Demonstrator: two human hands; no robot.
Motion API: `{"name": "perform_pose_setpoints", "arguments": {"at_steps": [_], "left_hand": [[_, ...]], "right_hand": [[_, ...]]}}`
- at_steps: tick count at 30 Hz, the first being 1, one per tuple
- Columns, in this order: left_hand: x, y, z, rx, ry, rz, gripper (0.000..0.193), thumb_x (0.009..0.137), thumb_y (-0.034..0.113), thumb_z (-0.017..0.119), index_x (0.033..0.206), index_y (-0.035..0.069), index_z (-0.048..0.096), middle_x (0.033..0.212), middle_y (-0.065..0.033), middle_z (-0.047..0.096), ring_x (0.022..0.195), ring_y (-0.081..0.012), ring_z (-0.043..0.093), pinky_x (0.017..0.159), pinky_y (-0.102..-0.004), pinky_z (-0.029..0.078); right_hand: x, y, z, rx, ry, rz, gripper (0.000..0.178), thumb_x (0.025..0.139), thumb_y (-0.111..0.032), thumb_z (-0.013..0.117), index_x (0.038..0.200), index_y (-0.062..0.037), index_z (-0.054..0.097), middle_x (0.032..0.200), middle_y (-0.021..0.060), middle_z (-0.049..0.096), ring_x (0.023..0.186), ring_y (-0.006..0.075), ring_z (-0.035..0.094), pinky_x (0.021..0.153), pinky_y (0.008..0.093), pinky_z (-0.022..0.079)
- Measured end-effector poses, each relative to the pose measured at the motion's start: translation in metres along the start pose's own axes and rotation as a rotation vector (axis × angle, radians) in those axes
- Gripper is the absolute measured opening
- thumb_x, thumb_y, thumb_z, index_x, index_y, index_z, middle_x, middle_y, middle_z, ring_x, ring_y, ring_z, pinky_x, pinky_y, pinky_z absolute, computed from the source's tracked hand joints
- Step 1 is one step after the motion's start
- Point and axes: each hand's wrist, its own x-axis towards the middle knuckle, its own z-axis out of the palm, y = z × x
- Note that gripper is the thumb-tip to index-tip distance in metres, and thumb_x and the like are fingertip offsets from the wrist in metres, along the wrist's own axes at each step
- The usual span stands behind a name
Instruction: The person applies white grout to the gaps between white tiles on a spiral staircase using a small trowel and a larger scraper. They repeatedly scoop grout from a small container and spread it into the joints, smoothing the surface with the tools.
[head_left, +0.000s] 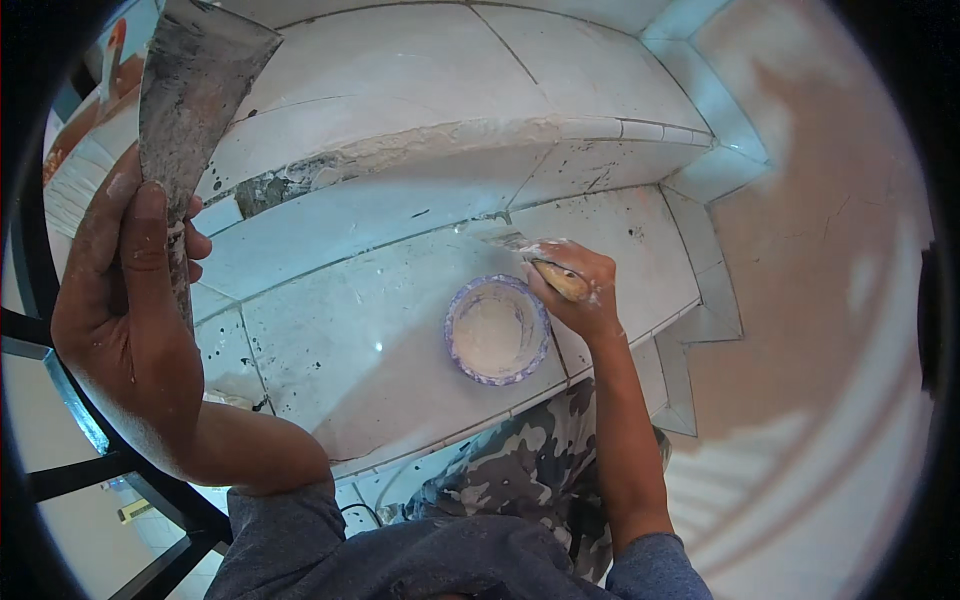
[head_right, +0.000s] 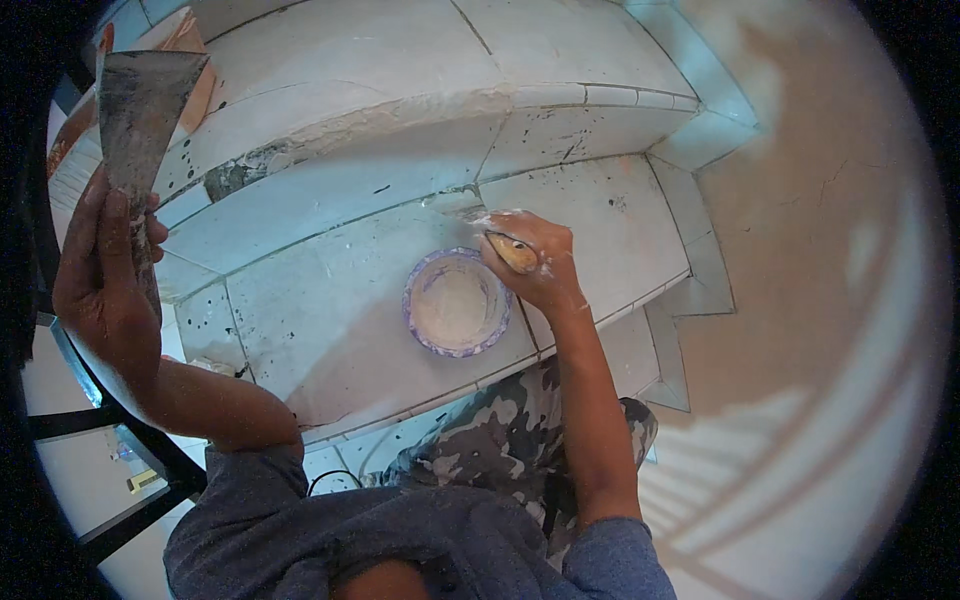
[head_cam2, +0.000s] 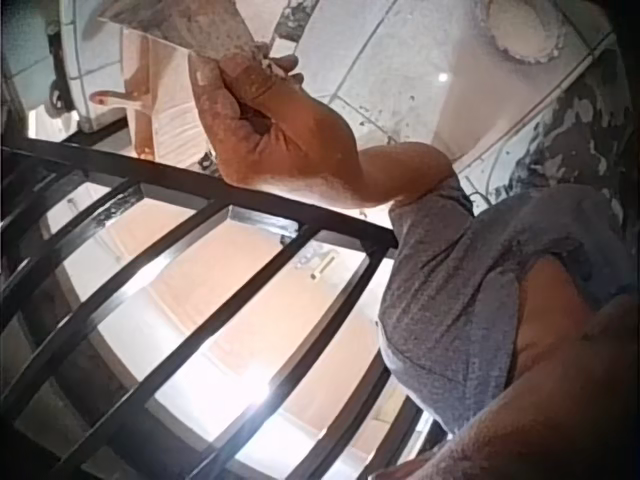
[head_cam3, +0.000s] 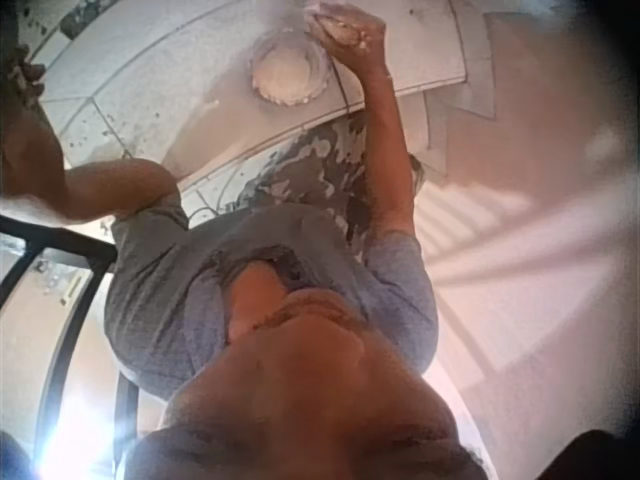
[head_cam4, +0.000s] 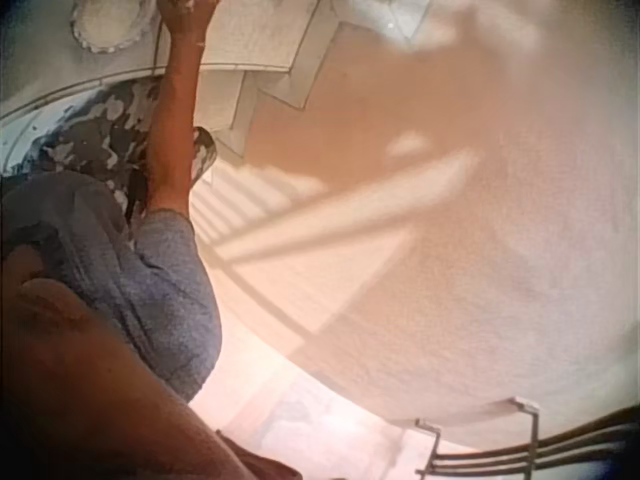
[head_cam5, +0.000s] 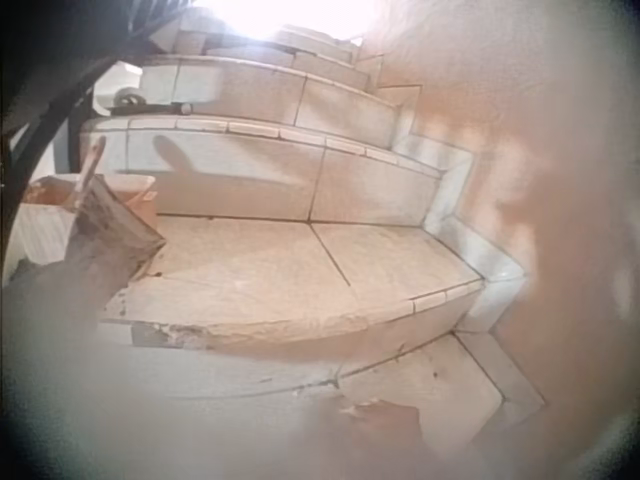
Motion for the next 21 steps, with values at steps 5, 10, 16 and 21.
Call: {"name": "perform_pose_setpoints", "arguments": {"at_steps": [5, 10, 16, 21], "left_hand": [[0.000, -0.001, 0.000, 0.024, 0.031, -0.006, 0.031, 0.103, 0.022, 0.054, 0.127, 0.005, 0.064, 0.095, -0.0144, 0.075, 0.076, -0.0137, 0.071, 0.061, -0.0257, 0.054], [0.002, 0.000, 0.000, 0.044, 0.039, 0.001, 0.031, 0.103, 0.023, 0.054, 0.125, 0.005, 0.065, 0.094, -0.0134, 0.075, 0.075, -0.0131, 0.071, 0.060, -0.0257, 0.054], [0.002, -0.001, 0.000, 0.041, 0.023, 0.009, 0.030, 0.103, 0.023, 0.054, 0.125, 0.005, 0.066, 0.093, -0.0130, 0.075, 0.075, -0.0127, 0.071, 0.059, -0.0259, 0.054], [0.004, 0.002, 0.001, 0.027, 0.009, 0.008, 0.030, 0.103, 0.023, 0.054, 0.125, 0.006, 0.065, 0.094, -0.0138, 0.075, 0.076, -0.0133, 0.071, 0.060, -0.0258, 0.054]], "right_hand": [[-0.002, 0.006, 0.013, 0.068, -0.060, 0.061, 0.025, 0.070, -0.006, 0.082, 0.093, -0.0039, 0.072, 0.093, 0.0127, 0.075, 0.082, 0.0267, 0.073, 0.075, 0.0331, 0.059], [-0.001, 0.003, 0.013, 0.037, -0.081, 0.036, 0.025, 0.071, -0.005, 0.082, 0.094, -0.0035, 0.072, 0.093, 0.0136, 0.074, 0.082, 0.0273, 0.073, 0.075, 0.0338, 0.059], [0.005, 0.003, 0.022, 0.119, -0.113, 0.040, 0.029, 0.068, -0.004, 0.082, 0.095, -0.0034, 0.072, 0.094, 0.0144, 0.074, 0.081, 0.0278, 0.073, 0.074, 0.0338, 0.059], [0.008, -0.002, 0.029, 0.064, -0.118, 0.079, 0.030, 0.067, -0.003, 0.083, 0.095, -0.0043, 0.073, 0.097, 0.0143, 0.074, 0.084, 0.0274, 0.073, 0.075, 0.0333, 0.059]]}}
